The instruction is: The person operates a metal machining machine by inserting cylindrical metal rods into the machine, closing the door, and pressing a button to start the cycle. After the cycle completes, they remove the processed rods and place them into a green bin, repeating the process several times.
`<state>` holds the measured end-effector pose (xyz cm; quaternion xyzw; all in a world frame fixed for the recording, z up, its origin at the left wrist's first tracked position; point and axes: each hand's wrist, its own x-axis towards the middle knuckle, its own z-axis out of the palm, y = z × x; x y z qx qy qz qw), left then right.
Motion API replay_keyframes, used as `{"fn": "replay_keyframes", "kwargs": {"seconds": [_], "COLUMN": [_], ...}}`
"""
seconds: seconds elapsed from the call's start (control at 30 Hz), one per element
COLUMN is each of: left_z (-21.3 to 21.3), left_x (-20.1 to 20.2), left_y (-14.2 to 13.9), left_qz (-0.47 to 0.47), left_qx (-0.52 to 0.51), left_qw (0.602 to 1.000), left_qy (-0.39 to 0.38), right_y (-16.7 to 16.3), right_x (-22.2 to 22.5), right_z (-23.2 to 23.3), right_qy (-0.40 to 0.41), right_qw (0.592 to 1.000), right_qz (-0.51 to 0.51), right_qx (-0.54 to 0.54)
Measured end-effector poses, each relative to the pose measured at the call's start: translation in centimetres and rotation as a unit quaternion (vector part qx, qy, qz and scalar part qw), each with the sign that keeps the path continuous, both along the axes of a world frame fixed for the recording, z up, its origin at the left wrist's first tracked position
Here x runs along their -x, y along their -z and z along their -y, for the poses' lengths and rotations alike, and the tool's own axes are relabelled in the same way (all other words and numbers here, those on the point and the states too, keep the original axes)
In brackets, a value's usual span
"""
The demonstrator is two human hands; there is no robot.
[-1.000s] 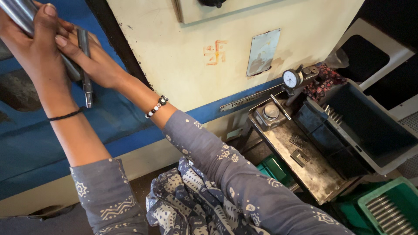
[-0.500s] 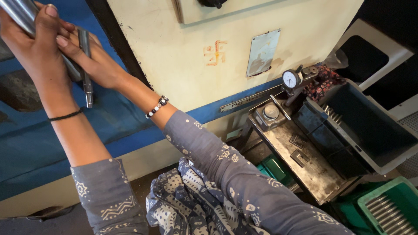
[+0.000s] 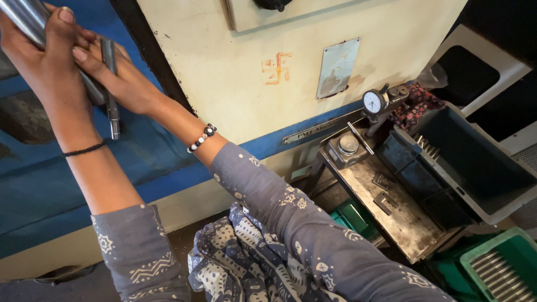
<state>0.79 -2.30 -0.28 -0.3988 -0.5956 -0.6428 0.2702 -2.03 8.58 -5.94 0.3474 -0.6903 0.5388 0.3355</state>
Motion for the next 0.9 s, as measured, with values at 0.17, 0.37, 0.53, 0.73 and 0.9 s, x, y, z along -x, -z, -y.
{"fn": "replay_keyframes", "kwargs": {"seconds": [0.17, 0.37, 0.53, 0.73, 0.9], "left_z": [0.1, 0.07, -0.04, 0.03, -0.02], "left_x": [0.22, 0.41, 0.45, 0.42, 0.55], "left_y": [0.15, 0.19, 0.05, 0.14, 0.02], "left_qz": [-0.002, 0.01, 0.018, 0.0, 0.004], "left_qx": [0.002, -0.011, -0.022, -0.006, -0.006], "left_qw": [1.0, 1.0, 1.0, 1.0, 1.0], "left_qy": [-0.001, 0.001, 0.012, 0.002, 0.01], "right_y": [0.06, -0.09, -0.28, -0.33, -0.39], "right_x": [-0.11, 0.04, 0.3, 0.22, 0.28], "right_z": [-0.01, -0.16, -0.15, -0.12, -0.24], "right_qy": [0.003, -0.017, -0.014, -0.055, -0.027], "right_qw": [1.0, 1.0, 1.0, 0.996, 0.999], "right_qz": [0.004, -0.008, -0.006, 0.023, 0.01], "right_qx": [0.0, 0.004, 0.009, 0.063, 0.03]}}
